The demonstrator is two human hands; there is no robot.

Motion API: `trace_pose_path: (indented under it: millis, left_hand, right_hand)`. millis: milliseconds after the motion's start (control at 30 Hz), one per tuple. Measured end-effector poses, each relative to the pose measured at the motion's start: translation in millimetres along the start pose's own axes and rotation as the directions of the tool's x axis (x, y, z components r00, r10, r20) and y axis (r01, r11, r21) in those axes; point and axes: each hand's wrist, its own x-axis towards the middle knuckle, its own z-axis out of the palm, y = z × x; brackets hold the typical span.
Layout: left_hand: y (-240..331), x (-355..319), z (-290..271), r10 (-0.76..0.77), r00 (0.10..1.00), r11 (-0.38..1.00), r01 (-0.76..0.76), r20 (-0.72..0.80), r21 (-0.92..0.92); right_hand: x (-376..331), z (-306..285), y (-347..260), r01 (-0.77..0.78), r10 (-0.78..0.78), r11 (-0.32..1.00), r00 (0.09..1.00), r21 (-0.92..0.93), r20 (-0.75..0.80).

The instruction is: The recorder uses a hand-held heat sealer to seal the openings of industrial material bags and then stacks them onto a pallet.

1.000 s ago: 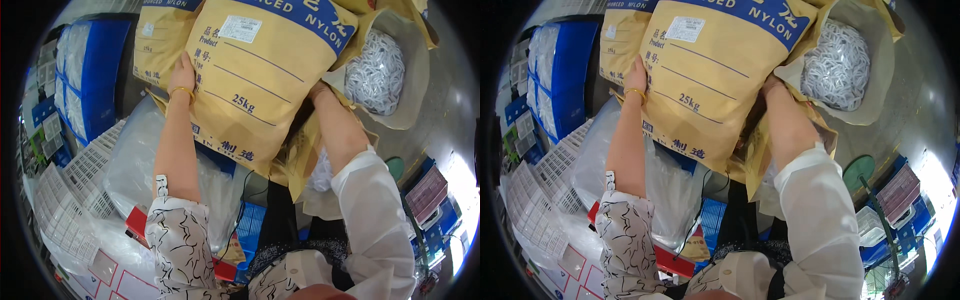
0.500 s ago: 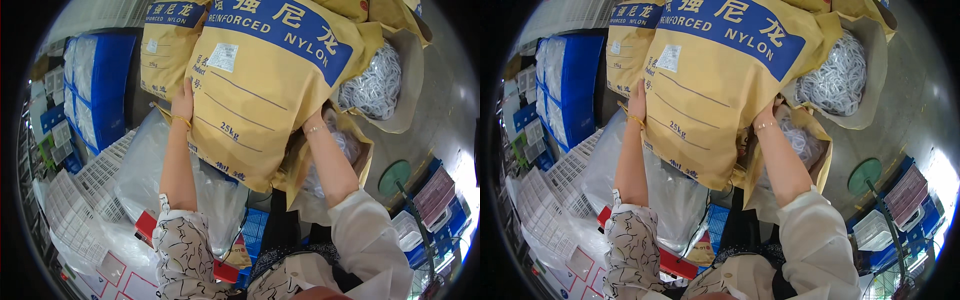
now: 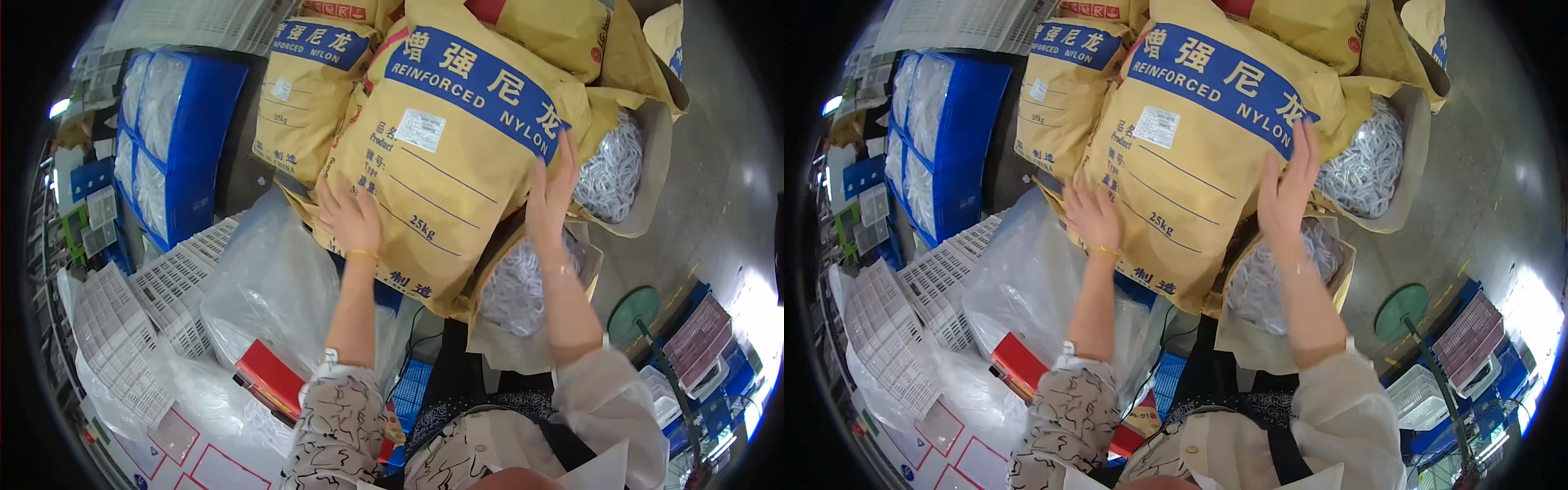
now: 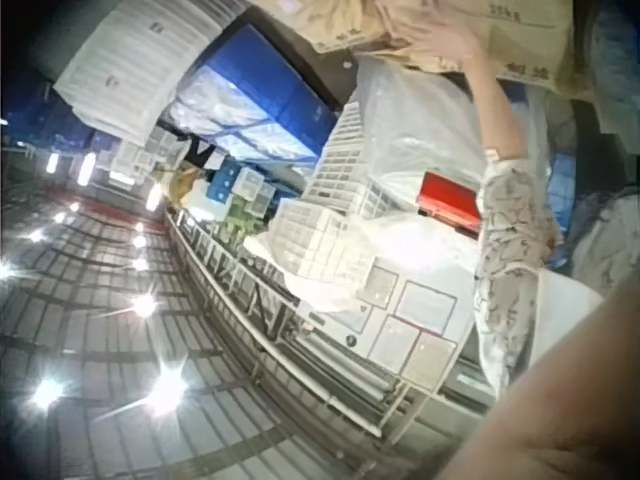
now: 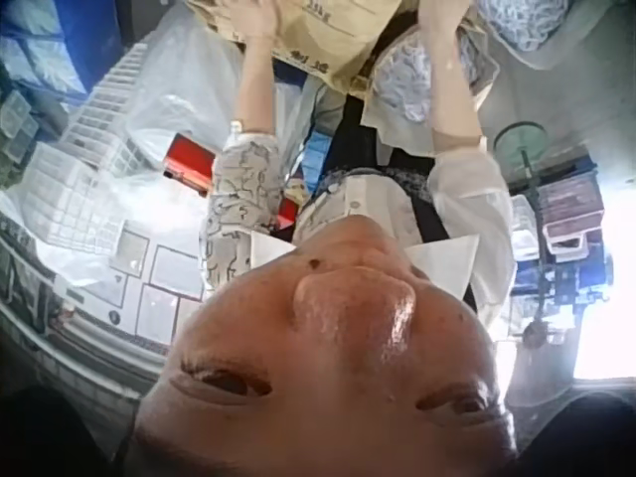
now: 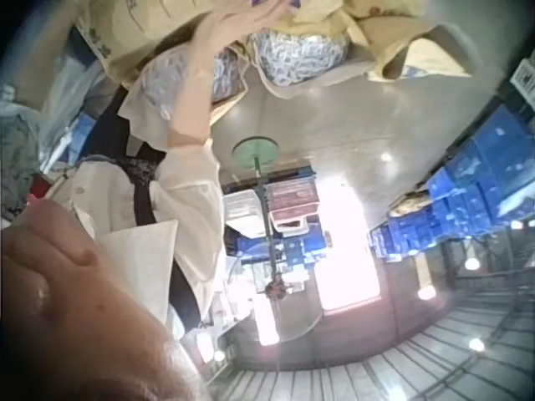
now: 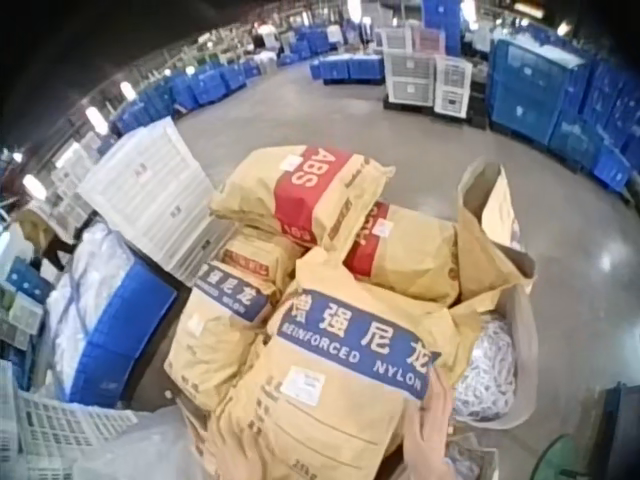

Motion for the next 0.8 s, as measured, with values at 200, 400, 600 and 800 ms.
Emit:
trace_pose_path:
  millis: [200, 400, 600, 800]
  left_hand:
    - [8.0, -23.8, 23.9, -0.029, 0.980, 0.963, -0.025, 0.196, 0.267]
    - [-18.1, 27.6, 28.4, -0.132, 0.934, 0.990, 0.112, 0.331, 0.080]
    - [2.3, -27.8, 33.2, -0.093, 0.975, 0.975, 0.048, 0.201, 0.217]
    - [-3.0, -16.2, 34.0, -0.132, 0.975, 0.976, 0.097, 0.179, 0.194]
  right_hand:
    - [92.5, 76.5, 27.7, -0.092, 0.089, 0.767, 0.995, -0.636, -0.038]
    - [112.2, 104.8, 8.2, -0.061, 0.069, 0.750, 0.998, -0.659, -0.014]
    - [82.5, 68.9, 61.8, 0.104, -0.121, 0.861, 0.993, -0.497, -0.003]
    - [92.9, 84.6, 57.1, 0.093, -0.088, 0.858, 0.996, -0.506, 0.033]
